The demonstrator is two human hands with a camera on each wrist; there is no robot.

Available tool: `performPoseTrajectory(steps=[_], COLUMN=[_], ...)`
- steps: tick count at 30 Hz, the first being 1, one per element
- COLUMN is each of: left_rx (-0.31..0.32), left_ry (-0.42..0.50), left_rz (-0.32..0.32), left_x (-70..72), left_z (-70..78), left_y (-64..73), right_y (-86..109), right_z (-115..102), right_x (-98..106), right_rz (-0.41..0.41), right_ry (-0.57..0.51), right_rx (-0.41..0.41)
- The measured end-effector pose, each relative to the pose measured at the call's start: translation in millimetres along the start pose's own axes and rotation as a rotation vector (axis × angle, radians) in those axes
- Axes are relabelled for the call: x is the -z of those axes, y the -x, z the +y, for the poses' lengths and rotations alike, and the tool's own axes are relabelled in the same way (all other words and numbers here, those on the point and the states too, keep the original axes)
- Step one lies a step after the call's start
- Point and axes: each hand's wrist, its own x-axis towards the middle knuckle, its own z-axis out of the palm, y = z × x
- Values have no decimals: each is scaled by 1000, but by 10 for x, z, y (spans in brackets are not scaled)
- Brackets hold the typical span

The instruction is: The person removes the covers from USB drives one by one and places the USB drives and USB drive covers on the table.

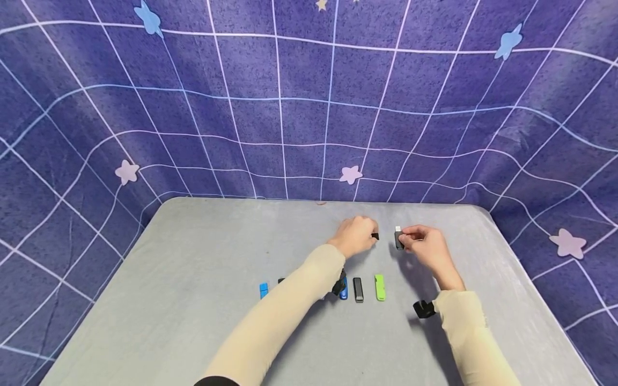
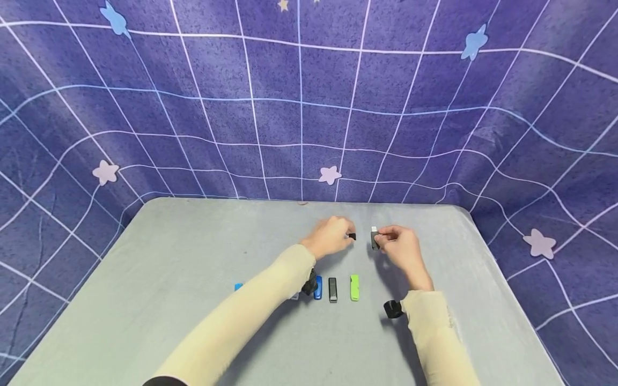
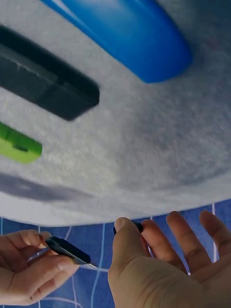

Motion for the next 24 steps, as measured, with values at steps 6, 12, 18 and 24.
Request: performPoseTrajectory(steps=[6, 12, 18, 24], left_rx=[27, 59, 57, 61], left_ry=[-67, -78, -50, -26], left_rz=[-35, -37, -61, -64], left_x=[-172, -226, -253, -233], left_z=[22, 40, 89, 98], left_y=[-56, -109, -135, -148], right_y=[5, 1, -4, -34], right_z=[124, 168, 232, 255], right_x=[-56, -82, -132, -193], right_rz=[-35, -52, -74, -75], right_ry=[27, 60, 74, 92], right_rx=[-20, -25, -48, -38])
